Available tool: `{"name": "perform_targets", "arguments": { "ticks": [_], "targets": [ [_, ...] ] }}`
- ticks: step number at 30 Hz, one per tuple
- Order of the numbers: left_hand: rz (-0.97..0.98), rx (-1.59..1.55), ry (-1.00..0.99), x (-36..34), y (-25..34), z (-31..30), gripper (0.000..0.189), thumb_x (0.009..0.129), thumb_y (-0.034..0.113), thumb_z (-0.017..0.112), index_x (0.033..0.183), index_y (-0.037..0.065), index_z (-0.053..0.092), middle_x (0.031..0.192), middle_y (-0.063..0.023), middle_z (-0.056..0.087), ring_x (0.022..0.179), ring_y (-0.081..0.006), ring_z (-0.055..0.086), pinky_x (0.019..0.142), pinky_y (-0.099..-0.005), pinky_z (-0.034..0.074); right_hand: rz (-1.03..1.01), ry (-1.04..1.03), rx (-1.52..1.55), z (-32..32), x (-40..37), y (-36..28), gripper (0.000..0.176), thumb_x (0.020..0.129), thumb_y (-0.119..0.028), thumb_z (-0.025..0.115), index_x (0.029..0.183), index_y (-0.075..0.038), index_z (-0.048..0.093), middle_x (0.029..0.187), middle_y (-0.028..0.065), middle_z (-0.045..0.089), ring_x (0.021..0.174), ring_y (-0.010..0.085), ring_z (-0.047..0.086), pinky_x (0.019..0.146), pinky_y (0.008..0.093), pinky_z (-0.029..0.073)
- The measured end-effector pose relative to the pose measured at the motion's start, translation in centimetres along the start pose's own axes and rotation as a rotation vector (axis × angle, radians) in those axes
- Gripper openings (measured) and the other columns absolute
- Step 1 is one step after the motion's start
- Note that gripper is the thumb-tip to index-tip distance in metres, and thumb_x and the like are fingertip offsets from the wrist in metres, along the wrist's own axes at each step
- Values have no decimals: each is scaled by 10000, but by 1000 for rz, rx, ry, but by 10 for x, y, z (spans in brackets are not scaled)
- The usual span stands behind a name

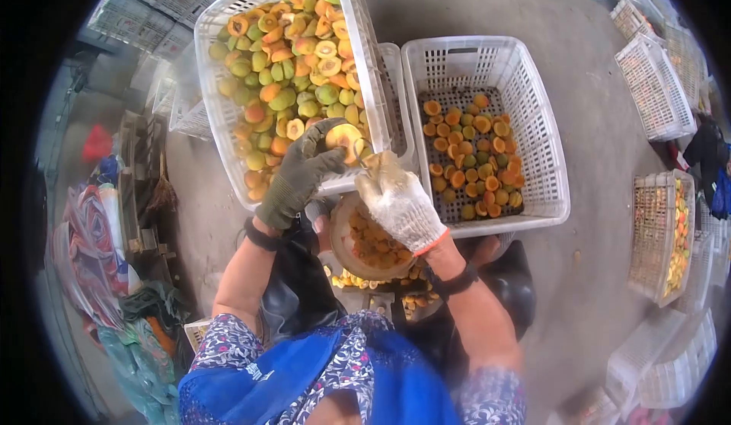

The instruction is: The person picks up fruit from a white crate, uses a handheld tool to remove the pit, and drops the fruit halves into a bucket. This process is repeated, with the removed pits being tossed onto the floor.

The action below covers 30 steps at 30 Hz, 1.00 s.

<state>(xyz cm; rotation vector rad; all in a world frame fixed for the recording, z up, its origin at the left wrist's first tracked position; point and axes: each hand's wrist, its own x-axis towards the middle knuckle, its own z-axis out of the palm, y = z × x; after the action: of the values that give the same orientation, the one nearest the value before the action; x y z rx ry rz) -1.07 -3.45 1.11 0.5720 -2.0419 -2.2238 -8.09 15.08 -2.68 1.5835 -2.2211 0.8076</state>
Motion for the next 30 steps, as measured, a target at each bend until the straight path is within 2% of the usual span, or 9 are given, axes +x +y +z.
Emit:
{"name": "perform_targets", "arguments": {
  "ticks": [3,7,10,12,13,16,21,26,30],
  "targets": [
    [73,146,19,-4,-3,13,503,867,97,655,1315,-6,449,1144,-73,579,974,-124,583,851,-255,495,6,-82,-141,5,-5,-2,103,792,-93,609,875,-32,615,1009,123,552,865,231,600,643,334,481],
    [137,51,76,-8,-7,29,471,844,66,661,1275,-11,487,1099,-49,600,908,-105,589,796,-230,491,38,-120,-192,12,-13,-3,141,788,-82,608,911,-13,610,1082,178,565,910,272,600,672,353,494],
    [244,150,88,-5,-24,32,473,850,151,672,1262,-13,506,1153,-93,591,1015,-171,585,866,-286,469,80,-40,-172,22,-15,-9,156,782,-73,610,916,5,607,1120,233,563,903,322,604,707,372,506],
    [563,491,157,2,-37,32,462,864,204,652,1251,-10,520,1166,-146,568,1084,-246,546,935,-336,424,317,-68,263,34,-22,-10,165,782,-62,608,928,14,612,1067,237,565,888,360,595,728,402,506],
    [597,457,143,5,-42,34,415,904,243,574,1227,-15,529,1152,-180,549,1100,-291,513,966,-367,389,167,-135,-50,30,-21,-12,176,787,-47,599,953,13,606,1052,222,560,894,363,587,724,416,499],
    [641,394,197,14,-64,36,393,930,255,508,1203,-26,531,1114,-166,556,1038,-286,528,932,-360,406,255,-180,75,37,-24,-17,200,793,-35,587,986,17,599,1020,204,556,900,361,582,731,420,493],
    [480,103,274,11,-69,52,369,1010,277,343,1094,-16,552,1049,-90,549,975,-156,518,885,-293,410,191,-99,182,47,-26,-9,177,800,-48,569,965,12,591,954,197,558,841,350,589,704,413,498],
    [519,176,256,12,-69,42,373,1016,298,347,1098,-5,549,1008,-60,572,947,-136,533,873,-275,414,114,-155,306,44,-19,-4,113,800,-74,565,881,1,588,893,205,571,739,356,602,658,424,509],
    [297,-215,132,2,-54,42,390,1016,339,365,1105,10,553,1016,-61,588,929,-142,570,839,-281,465,74,-115,292,40,-20,-5,116,787,-77,576,862,11,587,865,206,572,769,369,604,660,432,507]
  ]
}}
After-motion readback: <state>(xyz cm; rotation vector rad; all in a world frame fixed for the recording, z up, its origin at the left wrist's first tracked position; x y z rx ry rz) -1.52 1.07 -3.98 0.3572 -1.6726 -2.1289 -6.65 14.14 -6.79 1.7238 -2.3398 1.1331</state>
